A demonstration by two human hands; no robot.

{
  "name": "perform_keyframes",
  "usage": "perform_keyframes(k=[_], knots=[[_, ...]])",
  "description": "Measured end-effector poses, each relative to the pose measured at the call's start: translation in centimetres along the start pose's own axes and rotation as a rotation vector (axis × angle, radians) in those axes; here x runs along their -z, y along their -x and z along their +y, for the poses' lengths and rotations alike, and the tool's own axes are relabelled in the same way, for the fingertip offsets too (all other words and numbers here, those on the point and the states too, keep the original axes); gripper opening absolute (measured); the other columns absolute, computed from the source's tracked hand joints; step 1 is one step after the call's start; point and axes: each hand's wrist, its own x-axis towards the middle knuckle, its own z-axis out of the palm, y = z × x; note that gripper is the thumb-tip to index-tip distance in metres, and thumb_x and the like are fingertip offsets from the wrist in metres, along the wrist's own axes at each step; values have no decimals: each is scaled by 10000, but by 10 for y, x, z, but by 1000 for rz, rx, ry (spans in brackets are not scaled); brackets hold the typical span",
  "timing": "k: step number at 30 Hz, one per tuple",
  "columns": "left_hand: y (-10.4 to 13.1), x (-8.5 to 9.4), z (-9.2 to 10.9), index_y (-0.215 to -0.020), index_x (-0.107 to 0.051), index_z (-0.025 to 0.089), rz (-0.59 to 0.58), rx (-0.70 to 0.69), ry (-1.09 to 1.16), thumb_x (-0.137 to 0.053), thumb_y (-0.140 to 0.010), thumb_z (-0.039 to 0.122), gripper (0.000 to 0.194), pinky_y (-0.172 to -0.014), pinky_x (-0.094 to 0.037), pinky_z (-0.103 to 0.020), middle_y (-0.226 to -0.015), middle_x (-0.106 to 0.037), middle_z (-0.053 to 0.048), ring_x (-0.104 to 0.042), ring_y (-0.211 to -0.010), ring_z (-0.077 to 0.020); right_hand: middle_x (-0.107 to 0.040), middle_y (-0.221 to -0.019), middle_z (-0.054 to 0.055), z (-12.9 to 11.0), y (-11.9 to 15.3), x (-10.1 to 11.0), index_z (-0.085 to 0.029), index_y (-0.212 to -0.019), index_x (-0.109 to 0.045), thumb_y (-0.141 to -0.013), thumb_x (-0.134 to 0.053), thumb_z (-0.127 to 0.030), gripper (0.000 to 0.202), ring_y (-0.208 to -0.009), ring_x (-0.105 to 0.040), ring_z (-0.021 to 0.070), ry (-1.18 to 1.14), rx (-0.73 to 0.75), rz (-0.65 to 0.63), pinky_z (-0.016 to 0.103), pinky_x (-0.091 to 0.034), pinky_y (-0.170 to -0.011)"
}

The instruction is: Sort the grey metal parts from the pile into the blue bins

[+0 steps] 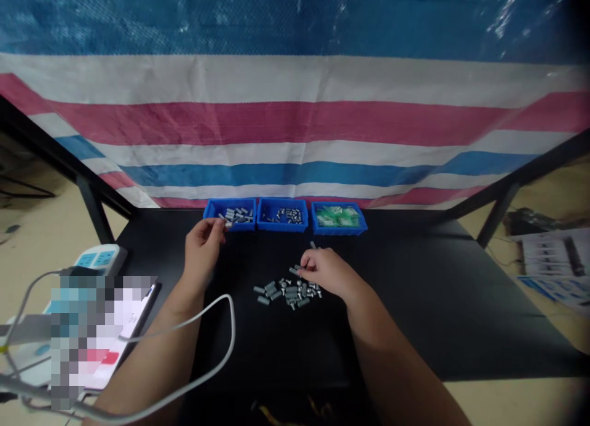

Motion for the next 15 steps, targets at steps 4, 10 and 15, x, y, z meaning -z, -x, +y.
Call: perform_keyframes(k=[4,10,15], knots=[[-8,5,-7,-879,-676,162,198,42,133,-746,-828,427,280,-582,-449,-211,-802,-699,-35,-632,-651,-116,-745,-758,9,-2,1,2,-200,-833,-706,-825,-752,-291,101,-676,-663,143,-9,-15,7,258,-433,-615],[-11,4,-13,-1034,-705,161,87,183,215,-793,-753,376,365,-596,-522,-217,-1106,-734,-104,-728,-811,-170,-735,-712,4,2,1,0,-204,-877,-727,-885,-694,-281,84,-614,-644,130,-25,5,0,265,-426,-596],[-5,1,-2,-961,-687,157,6,114,207,-756,-799,358,268,-551,-481,-200,-998,-739,-80,-697,-705,-133,-761,-791,31,8,0,-2,-207,-884,-749,-828,-724,-204,62,-682,-691,161,-89,54,44,271,-498,-631]])
